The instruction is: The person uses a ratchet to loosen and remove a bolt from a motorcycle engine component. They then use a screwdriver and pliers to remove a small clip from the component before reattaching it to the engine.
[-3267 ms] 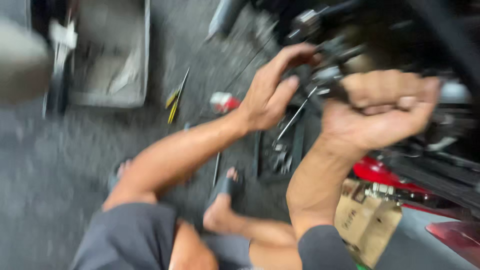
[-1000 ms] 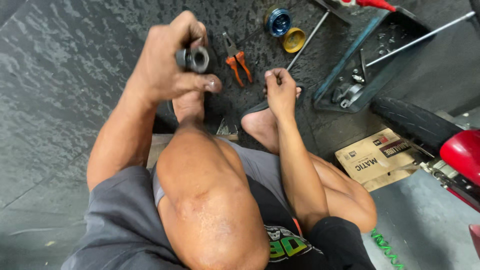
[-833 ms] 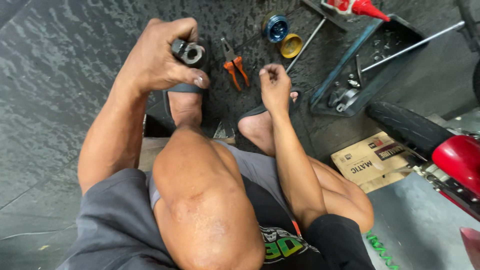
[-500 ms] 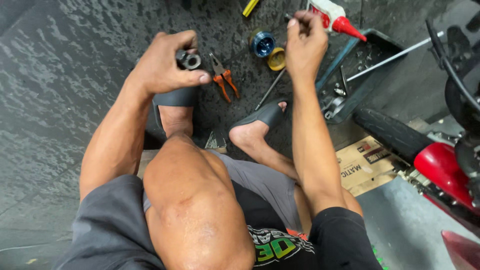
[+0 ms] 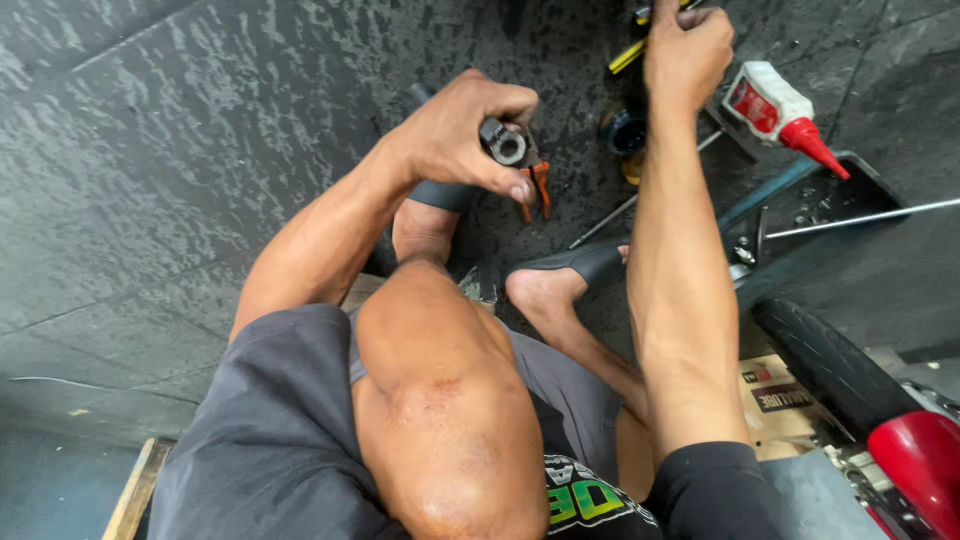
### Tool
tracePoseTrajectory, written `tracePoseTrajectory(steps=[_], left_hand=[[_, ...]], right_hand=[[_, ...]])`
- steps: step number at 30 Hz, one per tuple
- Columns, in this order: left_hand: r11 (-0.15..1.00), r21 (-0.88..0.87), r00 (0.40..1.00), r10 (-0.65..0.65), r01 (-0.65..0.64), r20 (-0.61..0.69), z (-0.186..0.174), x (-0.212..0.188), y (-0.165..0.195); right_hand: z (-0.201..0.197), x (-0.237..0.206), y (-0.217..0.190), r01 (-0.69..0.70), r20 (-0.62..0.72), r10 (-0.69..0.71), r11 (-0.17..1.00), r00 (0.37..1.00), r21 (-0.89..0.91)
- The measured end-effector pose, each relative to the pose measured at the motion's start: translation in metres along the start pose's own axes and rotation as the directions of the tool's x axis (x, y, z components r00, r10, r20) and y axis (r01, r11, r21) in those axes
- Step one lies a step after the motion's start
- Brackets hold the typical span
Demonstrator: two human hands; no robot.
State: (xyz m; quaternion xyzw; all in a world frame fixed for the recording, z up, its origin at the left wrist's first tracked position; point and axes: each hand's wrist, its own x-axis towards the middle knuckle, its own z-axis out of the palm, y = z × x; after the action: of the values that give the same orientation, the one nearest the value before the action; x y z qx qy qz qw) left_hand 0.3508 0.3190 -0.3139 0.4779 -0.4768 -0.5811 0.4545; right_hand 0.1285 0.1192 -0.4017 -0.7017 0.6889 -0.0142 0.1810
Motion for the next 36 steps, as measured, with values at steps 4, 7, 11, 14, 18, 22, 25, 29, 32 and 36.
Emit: tracePoseTrajectory(steps=[4,7,11,14,18,22,25,29,32,36], left_hand=[[0.999,-0.028,1.000,0.025,-0.025,0.018,-0.005,-0.004,0.014],[0.996,-0.082,0.997,0.022,-0.016,0.069,-0.007,-0.006,0.022],[0.976,-0.215,0.994,0.012,0.012,0.110,-0.007,-0.017,0.031],[0.998,-0.056,0.993,-0.025,0.032,0.117,-0.002,-0.032,0.040],[0.996,-0.083,0.998,-0.007,0.012,0.063,0.005,-0.052,0.057],[0.993,-0.076,0.992,-0.088,0.094,0.090,0.008,-0.061,0.072],[0.993,-0.039,0.991,-0.106,0.109,0.080,0.011,-0.064,0.082],[0.994,-0.016,0.989,-0.110,0.112,0.096,0.013,-0.064,0.091],[0.994,-0.002,0.990,-0.108,0.109,0.092,0.014,-0.064,0.093],[0.995,0.013,0.989,-0.104,0.103,0.105,0.014,-0.062,0.093]], right_hand=[[0.001,0.008,0.007,-0.048,0.087,0.047,0.999,0.995,0.007],[-0.013,0.005,0.012,0.160,0.043,-0.166,0.982,0.985,0.105],[-0.084,-0.036,-0.007,-0.122,0.372,-0.180,0.743,0.911,0.658],[-0.162,-0.100,-0.039,-0.229,0.520,-0.248,0.689,0.817,0.688],[-0.241,-0.156,-0.092,0.275,0.588,-0.526,0.841,0.615,0.466],[-0.252,-0.174,-0.129,0.323,0.648,-0.542,0.840,0.535,0.435],[-0.249,-0.177,-0.141,0.364,0.666,-0.547,0.836,0.507,0.410],[-0.245,-0.176,-0.148,0.480,0.649,-0.614,0.778,0.448,0.405],[-0.245,-0.174,-0.150,0.530,0.669,-0.614,0.763,0.418,0.369],[-0.246,-0.167,-0.150,0.554,0.675,-0.637,0.736,0.371,0.390]])
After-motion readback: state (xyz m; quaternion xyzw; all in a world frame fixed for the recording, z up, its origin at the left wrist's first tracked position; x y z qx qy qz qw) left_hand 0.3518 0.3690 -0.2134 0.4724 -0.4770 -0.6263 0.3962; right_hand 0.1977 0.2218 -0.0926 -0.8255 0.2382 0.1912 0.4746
